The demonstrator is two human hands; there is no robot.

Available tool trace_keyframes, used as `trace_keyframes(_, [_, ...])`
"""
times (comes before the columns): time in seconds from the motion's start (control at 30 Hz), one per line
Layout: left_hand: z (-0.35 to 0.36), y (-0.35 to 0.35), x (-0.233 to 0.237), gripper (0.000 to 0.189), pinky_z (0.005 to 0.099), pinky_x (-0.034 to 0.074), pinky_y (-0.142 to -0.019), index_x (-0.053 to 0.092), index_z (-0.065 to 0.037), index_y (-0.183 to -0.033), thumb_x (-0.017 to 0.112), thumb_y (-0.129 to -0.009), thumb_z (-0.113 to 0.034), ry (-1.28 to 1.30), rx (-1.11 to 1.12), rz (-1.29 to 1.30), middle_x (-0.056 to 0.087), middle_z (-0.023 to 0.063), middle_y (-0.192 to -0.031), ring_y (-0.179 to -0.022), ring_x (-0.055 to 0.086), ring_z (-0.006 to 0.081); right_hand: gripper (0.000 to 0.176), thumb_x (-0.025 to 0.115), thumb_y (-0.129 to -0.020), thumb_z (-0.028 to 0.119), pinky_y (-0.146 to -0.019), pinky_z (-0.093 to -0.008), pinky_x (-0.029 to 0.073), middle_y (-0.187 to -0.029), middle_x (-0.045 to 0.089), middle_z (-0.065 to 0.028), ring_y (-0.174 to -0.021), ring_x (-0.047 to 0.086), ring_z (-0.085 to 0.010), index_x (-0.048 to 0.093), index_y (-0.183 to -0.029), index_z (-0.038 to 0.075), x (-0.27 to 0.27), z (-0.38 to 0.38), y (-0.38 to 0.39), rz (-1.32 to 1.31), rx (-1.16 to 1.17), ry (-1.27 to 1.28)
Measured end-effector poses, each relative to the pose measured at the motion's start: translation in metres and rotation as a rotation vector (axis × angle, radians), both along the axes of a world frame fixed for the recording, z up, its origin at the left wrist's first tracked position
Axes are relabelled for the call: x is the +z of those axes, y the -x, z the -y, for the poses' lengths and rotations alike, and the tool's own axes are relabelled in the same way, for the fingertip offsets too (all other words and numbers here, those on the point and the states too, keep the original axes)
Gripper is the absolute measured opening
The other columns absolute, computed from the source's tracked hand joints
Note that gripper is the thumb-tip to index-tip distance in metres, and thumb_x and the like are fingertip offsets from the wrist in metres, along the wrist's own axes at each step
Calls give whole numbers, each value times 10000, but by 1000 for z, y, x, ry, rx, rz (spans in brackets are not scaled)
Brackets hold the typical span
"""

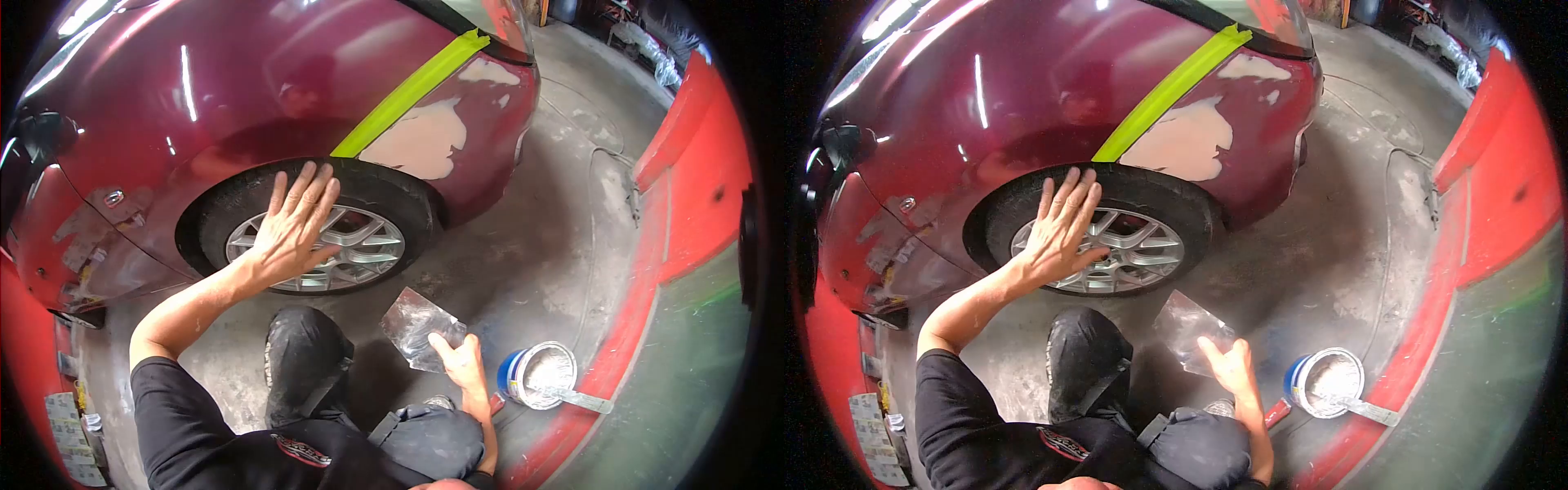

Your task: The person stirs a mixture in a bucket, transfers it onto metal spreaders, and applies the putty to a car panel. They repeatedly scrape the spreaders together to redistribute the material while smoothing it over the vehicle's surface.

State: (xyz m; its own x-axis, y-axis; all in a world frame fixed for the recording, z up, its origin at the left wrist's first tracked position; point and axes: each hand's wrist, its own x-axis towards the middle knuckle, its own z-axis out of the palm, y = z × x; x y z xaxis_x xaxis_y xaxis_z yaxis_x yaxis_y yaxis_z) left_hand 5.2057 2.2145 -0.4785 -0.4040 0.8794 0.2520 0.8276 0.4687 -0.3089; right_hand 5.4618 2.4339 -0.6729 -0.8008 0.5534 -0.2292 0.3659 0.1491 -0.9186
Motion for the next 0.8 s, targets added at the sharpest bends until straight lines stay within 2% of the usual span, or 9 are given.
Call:
trace_keyframes(0.1, [-6,-3,-7,1022,593,144,-1185,291,43,-1499,783,-748,-446,-41,-78,63,251,226,-1568,-1479,187,404,674,804,-779,446,-789,-397,527,-888,698,-302,-844,694,-300,644,-919,-194,48,7,4,72,4,-6])
trace_keyframes(0.17, [-13,-1,-5,1027,597,120,-1188,294,44,-1500,787,-741,-441,-79,-119,55,224,233,-1583,-1494,153,400,597,796,-793,403,-802,-389,526,-899,709,-287,-864,700,-283,671,-932,-164,14,2,5,34,53,56])
trace_keyframes(0.23, [-21,1,9,1040,606,83,-1189,283,45,-1506,791,-736,-436,-89,-84,34,183,240,-1599,-1506,114,400,586,795,-793,395,-806,-391,526,-907,710,-289,-874,703,-290,676,-947,-157,15,6,6,-36,68,106])
trace_keyframes(0.27, [-24,6,15,1053,615,53,-1188,268,45,-1511,791,-734,-436,-130,-44,-7,149,239,-1609,-1509,90,405,631,790,-788,418,-819,-400,525,-955,702,-307,-923,702,-310,663,-995,-164,33,8,6,42,76,76])
trace_keyframes(0.37, [-26,23,39,1081,605,-7,-1191,225,26,-1537,781,-740,-448,-252,42,-76,91,201,-1635,-1526,32,354,690,777,-787,460,-831,-408,524,-987,693,-320,-958,695,-328,647,-1036,-170,20,6,5,177,66,17])
trace_keyframes(0.47, [-29,35,44,1104,592,-29,-1198,217,-4,-1549,742,-739,-541,-195,-15,-167,89,137,-1650,-1535,31,287,705,761,-792,488,-831,-412,521,-957,697,-305,-946,689,-324,645,-1022,-168,0,4,7,155,86,-39])
trace_keyframes(0.67, [-71,46,45,1081,573,3,-1210,238,-31,-1549,683,-753,-612,-27,-149,-268,145,112,-1644,-1532,76,247,736,754,-795,524,-687,-410,526,-899,688,-263,-809,677,-278,627,-997,-172,-1,9,21,87,200,59])
trace_keyframes(0.77, [-97,49,44,1079,544,38,-1223,233,-43,-1551,665,-758,-634,48,-180,-320,167,96,-1640,-1527,102,235,769,752,-798,548,-627,-398,514,-826,675,-234,-723,657,-248,606,-984,-183,43,18,24,171,156,-9])
trace_keyframes(0.8, [-105,50,44,1080,537,42,-1226,229,-44,-1552,661,-759,-637,62,-195,-321,167,95,-1640,-1527,102,235,765,751,-799,553,-619,-394,512,-796,666,-220,-701,647,-241,602,-962,-180,33,17,25,158,166,-16])
